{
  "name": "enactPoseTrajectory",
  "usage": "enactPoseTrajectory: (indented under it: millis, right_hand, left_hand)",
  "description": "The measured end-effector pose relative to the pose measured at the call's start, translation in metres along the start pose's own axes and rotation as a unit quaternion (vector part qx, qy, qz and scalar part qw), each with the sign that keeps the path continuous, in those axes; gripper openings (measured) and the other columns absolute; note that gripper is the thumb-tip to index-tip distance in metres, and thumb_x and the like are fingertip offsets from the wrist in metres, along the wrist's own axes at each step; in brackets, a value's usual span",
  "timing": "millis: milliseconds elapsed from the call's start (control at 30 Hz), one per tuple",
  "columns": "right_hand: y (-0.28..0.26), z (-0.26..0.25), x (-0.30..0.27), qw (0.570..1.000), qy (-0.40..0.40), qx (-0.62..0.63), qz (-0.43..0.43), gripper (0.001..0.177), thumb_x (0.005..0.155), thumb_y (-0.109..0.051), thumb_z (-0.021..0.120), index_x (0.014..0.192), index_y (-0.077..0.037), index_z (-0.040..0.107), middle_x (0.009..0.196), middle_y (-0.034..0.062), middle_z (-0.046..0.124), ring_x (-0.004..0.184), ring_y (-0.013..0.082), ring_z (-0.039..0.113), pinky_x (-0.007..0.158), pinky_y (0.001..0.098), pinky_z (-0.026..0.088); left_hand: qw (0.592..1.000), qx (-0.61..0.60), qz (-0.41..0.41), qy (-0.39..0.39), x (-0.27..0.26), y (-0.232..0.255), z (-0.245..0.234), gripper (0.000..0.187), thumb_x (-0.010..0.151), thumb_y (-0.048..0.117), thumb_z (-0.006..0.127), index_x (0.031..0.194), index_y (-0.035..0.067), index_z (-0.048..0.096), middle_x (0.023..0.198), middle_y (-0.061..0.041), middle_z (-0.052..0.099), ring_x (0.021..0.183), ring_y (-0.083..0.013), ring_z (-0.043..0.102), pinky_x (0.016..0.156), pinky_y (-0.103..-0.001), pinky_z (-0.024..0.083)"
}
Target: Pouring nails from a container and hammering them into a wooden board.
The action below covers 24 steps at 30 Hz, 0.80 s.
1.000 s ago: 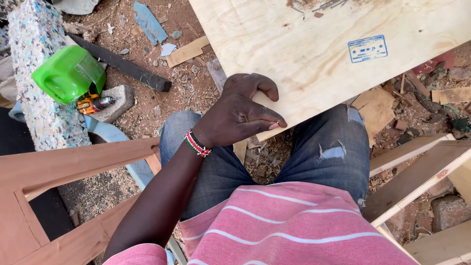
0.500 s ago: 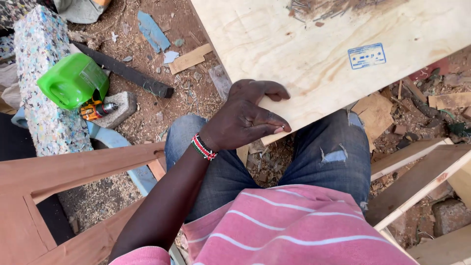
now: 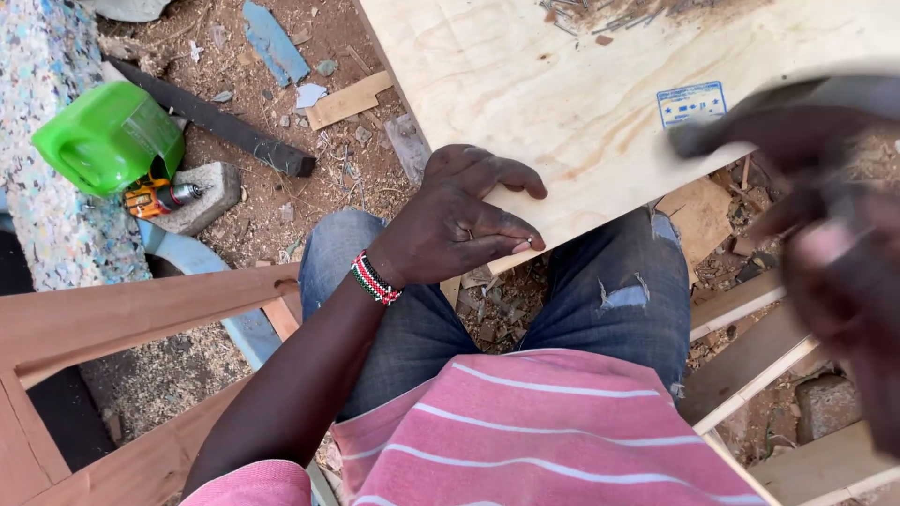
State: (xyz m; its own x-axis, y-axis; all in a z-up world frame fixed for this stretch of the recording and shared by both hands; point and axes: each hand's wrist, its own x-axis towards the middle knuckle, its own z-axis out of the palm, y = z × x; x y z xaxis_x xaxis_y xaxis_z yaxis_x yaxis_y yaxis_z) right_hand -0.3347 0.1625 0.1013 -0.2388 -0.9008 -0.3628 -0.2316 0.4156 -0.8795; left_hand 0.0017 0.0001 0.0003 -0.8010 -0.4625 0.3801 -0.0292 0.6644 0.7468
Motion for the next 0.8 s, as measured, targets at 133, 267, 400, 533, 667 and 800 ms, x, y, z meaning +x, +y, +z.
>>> enactPoseTrajectory:
  millis: [133, 267, 400, 533, 667, 800]
  right_hand:
    - [-0.079, 0.076, -0.033, 0.994, -0.075, -0.081, -0.020, 0.051, 0.096, -0.016, 0.053, 0.143, -0.010, 0.071, 0.065, 0.0041, 0.053, 0.045, 0.0116, 0.027, 0.038, 0.0250, 0.017]
    - [-0.105, 0.085, -0.019, 0.903, -0.138, -0.306, -0.267, 0.053, 0.097, -0.030, 0.037, 0.138, -0.007, 0.063, 0.144, 0.0072, 0.067, 0.136, 0.0240, 0.059, 0.110, 0.0392, 0.038]
    - [-0.050, 0.080, -0.002, 0.891, -0.174, -0.415, -0.062, 0.052, 0.091, -0.052, 0.047, 0.137, -0.030, 0.055, 0.103, 0.0057, 0.072, 0.101, 0.0242, 0.068, 0.079, 0.0350, 0.047]
    - [-0.048, 0.075, -0.004, 0.833, -0.140, -0.533, 0.045, 0.033, 0.089, -0.059, 0.054, 0.108, -0.035, 0.066, 0.079, 0.0026, 0.075, 0.070, 0.0285, 0.075, 0.064, 0.0414, 0.050]
    - [-0.073, 0.080, 0.000, 0.812, -0.148, -0.429, -0.366, 0.058, 0.098, -0.036, 0.041, 0.151, -0.019, 0.054, 0.135, 0.0050, 0.067, 0.113, 0.0331, 0.065, 0.091, 0.0394, 0.046]
    - [-0.064, 0.083, 0.000, 0.769, -0.182, -0.608, 0.074, 0.038, 0.089, -0.065, 0.046, 0.125, -0.058, 0.051, 0.066, 0.0043, 0.076, 0.066, 0.0302, 0.077, 0.062, 0.0415, 0.048]
  left_hand:
    - [1.000, 0.020, 0.012, 0.003, -0.001, 0.000, -0.001, 0.027, 0.106, 0.044, 0.054, 0.107, 0.036, 0.080, 0.131, 0.007, 0.062, 0.118, -0.0157, 0.056, 0.106, -0.041, 0.027]
    - [0.999, 0.022, 0.021, 0.022, -0.003, -0.002, 0.000, 0.024, 0.105, 0.043, 0.059, 0.109, 0.036, 0.080, 0.130, 0.008, 0.063, 0.116, -0.0163, 0.058, 0.105, -0.041, 0.030]
    - [1.000, 0.019, 0.011, 0.011, -0.004, -0.004, 0.001, 0.026, 0.103, 0.044, 0.059, 0.105, 0.033, 0.082, 0.131, 0.009, 0.062, 0.116, -0.0164, 0.056, 0.105, -0.042, 0.028]
    - [1.000, -0.003, 0.018, 0.019, -0.003, -0.006, 0.001, 0.027, 0.101, 0.040, 0.061, 0.094, 0.025, 0.083, 0.130, 0.005, 0.063, 0.114, -0.0202, 0.057, 0.103, -0.045, 0.028]
    - [0.999, 0.028, 0.019, 0.014, -0.004, -0.010, 0.002, 0.025, 0.103, 0.047, 0.059, 0.111, 0.038, 0.081, 0.132, 0.005, 0.062, 0.116, -0.0192, 0.055, 0.104, -0.043, 0.028]
    - [0.999, 0.009, 0.029, 0.020, -0.004, -0.008, 0.003, 0.028, 0.102, 0.043, 0.060, 0.100, 0.028, 0.083, 0.131, 0.005, 0.063, 0.114, -0.0200, 0.058, 0.103, -0.045, 0.028]
